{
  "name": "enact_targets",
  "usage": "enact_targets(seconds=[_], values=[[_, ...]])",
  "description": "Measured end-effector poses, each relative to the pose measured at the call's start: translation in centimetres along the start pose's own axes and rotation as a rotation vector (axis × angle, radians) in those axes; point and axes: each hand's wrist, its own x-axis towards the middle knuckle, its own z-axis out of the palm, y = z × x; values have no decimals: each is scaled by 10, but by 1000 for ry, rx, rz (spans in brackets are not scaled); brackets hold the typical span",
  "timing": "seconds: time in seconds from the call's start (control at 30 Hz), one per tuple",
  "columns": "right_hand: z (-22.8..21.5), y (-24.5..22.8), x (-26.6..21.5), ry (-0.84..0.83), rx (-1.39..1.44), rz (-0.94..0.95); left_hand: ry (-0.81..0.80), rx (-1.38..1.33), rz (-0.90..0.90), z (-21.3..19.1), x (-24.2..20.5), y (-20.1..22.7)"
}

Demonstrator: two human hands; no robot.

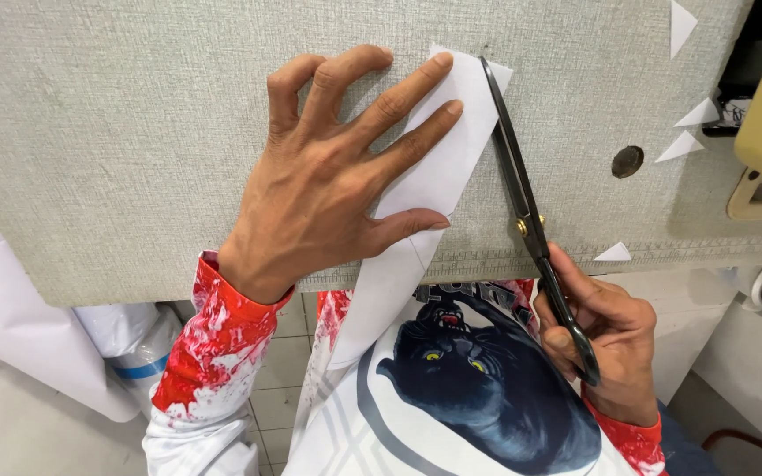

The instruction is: The person uses scissors to cut a piece of white paper along a drawn outline on a work table. They trim the edges and corners to shape the paper, then place the finished piece into a nearby container.

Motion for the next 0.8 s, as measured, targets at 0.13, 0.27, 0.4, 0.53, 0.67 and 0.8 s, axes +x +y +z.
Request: enact_targets(seconds=[0.13,0.27,0.4,0.53,0.67,0.8], values=[[1,-2,3,-15,-52,-30,3,-8,-2,0,0,0],[-6,0,5,-47,-46,-40,15,-20,1,-1,0,1],[-1,-5,7,-22,-109,-7,-17,-24,1,-4,1,0],[-10,-3,7,-39,-57,-42,-119,-32,10,-15,5,3],[-29,0,4,-26,-106,-93,-255,164,70,-26,5,5],[-36,-6,2,8,-171,-114,-304,367,153,-38,2,10]])
